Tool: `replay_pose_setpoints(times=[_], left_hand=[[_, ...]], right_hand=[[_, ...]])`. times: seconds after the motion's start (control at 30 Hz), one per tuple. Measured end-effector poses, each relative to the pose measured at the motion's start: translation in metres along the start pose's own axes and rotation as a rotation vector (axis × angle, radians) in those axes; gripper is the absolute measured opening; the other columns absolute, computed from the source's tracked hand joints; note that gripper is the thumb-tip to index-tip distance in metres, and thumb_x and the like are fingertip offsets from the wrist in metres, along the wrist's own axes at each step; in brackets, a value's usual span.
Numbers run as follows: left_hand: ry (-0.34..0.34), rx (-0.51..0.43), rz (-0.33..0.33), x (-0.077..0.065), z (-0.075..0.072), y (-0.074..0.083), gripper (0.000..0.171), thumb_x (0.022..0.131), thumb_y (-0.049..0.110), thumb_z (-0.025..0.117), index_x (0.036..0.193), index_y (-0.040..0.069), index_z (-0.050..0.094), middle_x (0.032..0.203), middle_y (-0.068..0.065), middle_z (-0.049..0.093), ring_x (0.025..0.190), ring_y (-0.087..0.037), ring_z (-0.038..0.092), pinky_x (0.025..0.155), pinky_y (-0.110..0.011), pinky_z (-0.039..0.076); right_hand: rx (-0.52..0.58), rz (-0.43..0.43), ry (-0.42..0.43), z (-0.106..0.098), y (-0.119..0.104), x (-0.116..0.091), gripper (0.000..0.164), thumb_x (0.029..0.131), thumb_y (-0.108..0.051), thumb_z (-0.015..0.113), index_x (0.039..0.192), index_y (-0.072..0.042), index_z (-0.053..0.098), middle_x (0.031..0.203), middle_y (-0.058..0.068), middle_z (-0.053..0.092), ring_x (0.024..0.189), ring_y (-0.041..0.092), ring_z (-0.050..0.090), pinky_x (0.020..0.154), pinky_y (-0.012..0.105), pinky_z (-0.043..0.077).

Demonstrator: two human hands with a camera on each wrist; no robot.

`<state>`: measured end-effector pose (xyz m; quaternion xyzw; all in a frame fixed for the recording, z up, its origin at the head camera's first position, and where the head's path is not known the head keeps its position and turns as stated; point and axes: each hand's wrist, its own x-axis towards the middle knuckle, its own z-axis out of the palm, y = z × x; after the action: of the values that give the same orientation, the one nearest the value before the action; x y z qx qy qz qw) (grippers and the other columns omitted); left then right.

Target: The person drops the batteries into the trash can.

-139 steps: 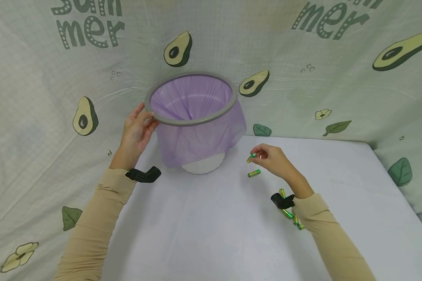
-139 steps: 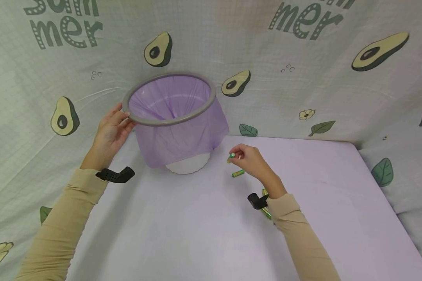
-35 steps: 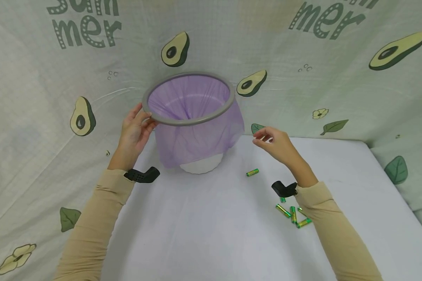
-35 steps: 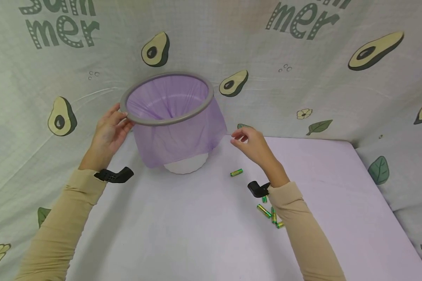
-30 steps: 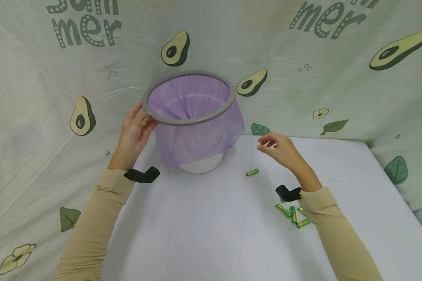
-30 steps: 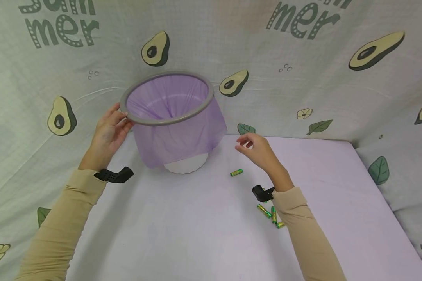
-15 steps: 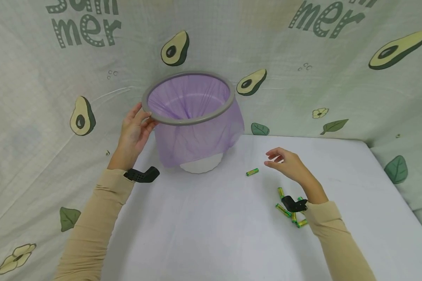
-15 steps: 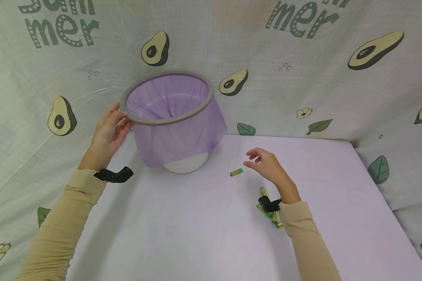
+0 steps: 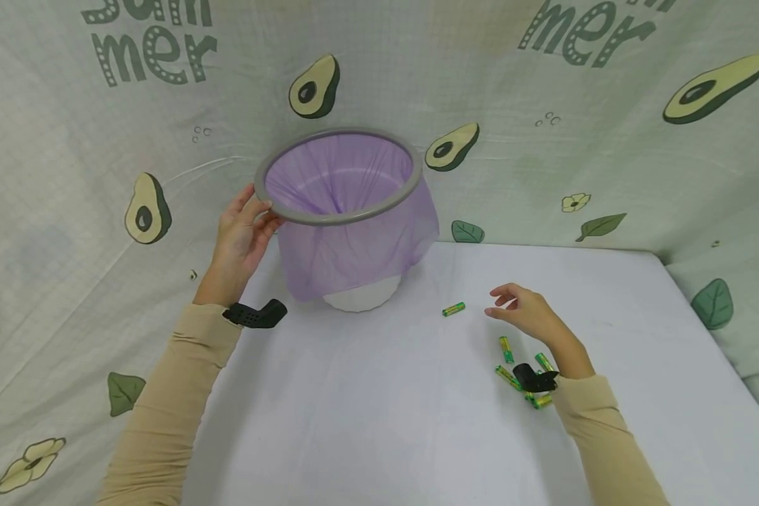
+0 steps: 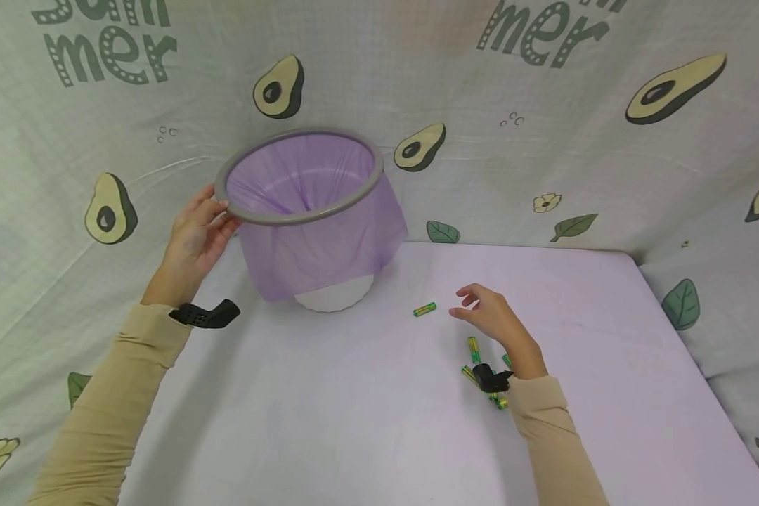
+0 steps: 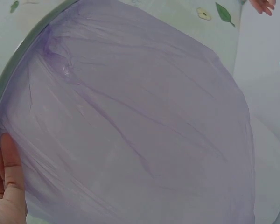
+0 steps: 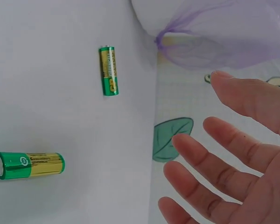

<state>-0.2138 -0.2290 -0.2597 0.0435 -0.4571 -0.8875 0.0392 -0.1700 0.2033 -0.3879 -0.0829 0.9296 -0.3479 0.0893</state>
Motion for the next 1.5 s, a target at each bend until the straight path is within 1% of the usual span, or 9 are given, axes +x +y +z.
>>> replay_pose_setpoints(times=[0.1,0.3,0.43,0.7,0.77,1.07,1.3,1.4,1.5], left_hand=[[0.0,-0.001,0.001,0.0,0.0,0.0,0.073,0.086,-0.007,0.055,0.148,0.015,0.021,0.133,-0.006,0.035,0.079,-0.015,0.053,0.073,-0.021,0.052],[0.002,-0.012,-0.005,0.0,0.0,0.001,0.073,0.086,-0.008,0.054,0.148,0.015,0.021,0.131,-0.006,0.036,0.078,-0.015,0.053,0.072,-0.021,0.052],[0.009,-0.009,-0.009,0.001,0.0,0.001,0.073,0.087,-0.008,0.054,0.148,0.016,0.021,0.131,-0.006,0.036,0.078,-0.015,0.054,0.072,-0.021,0.052],[0.016,-0.005,-0.01,0.002,0.001,0.001,0.074,0.086,-0.008,0.054,0.148,0.015,0.021,0.13,-0.006,0.037,0.077,-0.015,0.054,0.071,-0.021,0.052],[0.017,0.0,-0.009,0.002,0.001,0.001,0.074,0.087,-0.008,0.054,0.148,0.015,0.021,0.131,-0.006,0.037,0.077,-0.015,0.054,0.071,-0.021,0.052],[0.009,-0.009,-0.01,0.001,0.001,0.002,0.074,0.086,-0.008,0.054,0.148,0.015,0.021,0.13,-0.006,0.038,0.078,-0.015,0.054,0.073,-0.022,0.052],[0.015,-0.009,-0.009,0.002,0.001,0.001,0.073,0.086,-0.008,0.054,0.148,0.015,0.022,0.128,-0.006,0.038,0.076,-0.015,0.054,0.072,-0.022,0.053],[0.018,-0.007,-0.005,0.002,0.001,0.0,0.073,0.086,-0.008,0.055,0.147,0.014,0.022,0.127,-0.006,0.039,0.075,-0.015,0.055,0.071,-0.022,0.053],[0.018,-0.008,-0.002,0.002,0.001,0.0,0.073,0.086,-0.008,0.055,0.147,0.014,0.023,0.127,-0.006,0.04,0.073,-0.014,0.055,0.071,-0.022,0.052]], right_hand=[[-0.008,0.018,-0.011,0.003,0.005,-0.001,0.048,0.089,-0.03,0.063,0.122,0.002,0.051,0.11,0.021,0.058,0.098,0.033,0.053,0.076,0.041,0.048],[-0.025,0.037,-0.036,0.007,0.016,-0.003,0.05,0.088,-0.031,0.063,0.122,0.004,0.051,0.107,0.021,0.059,0.096,0.033,0.055,0.073,0.039,0.048],[-0.028,0.054,-0.061,0.01,0.025,-0.005,0.052,0.088,-0.03,0.064,0.123,0.005,0.049,0.106,0.022,0.06,0.095,0.034,0.056,0.073,0.041,0.048],[-0.018,0.145,-0.128,0.013,0.038,-0.009,0.05,0.086,-0.026,0.066,0.121,0.005,0.05,0.103,0.021,0.06,0.093,0.033,0.055,0.075,0.043,0.046],[-0.017,0.154,-0.138,0.014,0.042,-0.01,0.049,0.086,-0.026,0.066,0.12,0.005,0.051,0.103,0.021,0.059,0.093,0.034,0.055,0.075,0.044,0.046],[-0.016,0.158,-0.152,0.02,0.051,-0.013,0.044,0.086,-0.026,0.066,0.115,0.005,0.055,0.101,0.022,0.059,0.09,0.032,0.055,0.072,0.041,0.046],[-0.02,0.188,-0.135,0.028,0.058,-0.01,0.037,0.084,-0.025,0.068,0.106,0.002,0.059,0.093,0.014,0.059,0.085,0.025,0.053,0.066,0.031,0.041],[-0.017,0.186,-0.13,0.03,0.058,-0.011,0.035,0.084,-0.023,0.068,0.104,0.003,0.059,0.09,0.013,0.059,0.082,0.024,0.052,0.065,0.03,0.04],[-0.016,0.18,-0.129,0.03,0.057,-0.011,0.033,0.083,-0.021,0.067,0.103,0.004,0.059,0.09,0.013,0.059,0.082,0.024,0.053,0.066,0.031,0.042]])
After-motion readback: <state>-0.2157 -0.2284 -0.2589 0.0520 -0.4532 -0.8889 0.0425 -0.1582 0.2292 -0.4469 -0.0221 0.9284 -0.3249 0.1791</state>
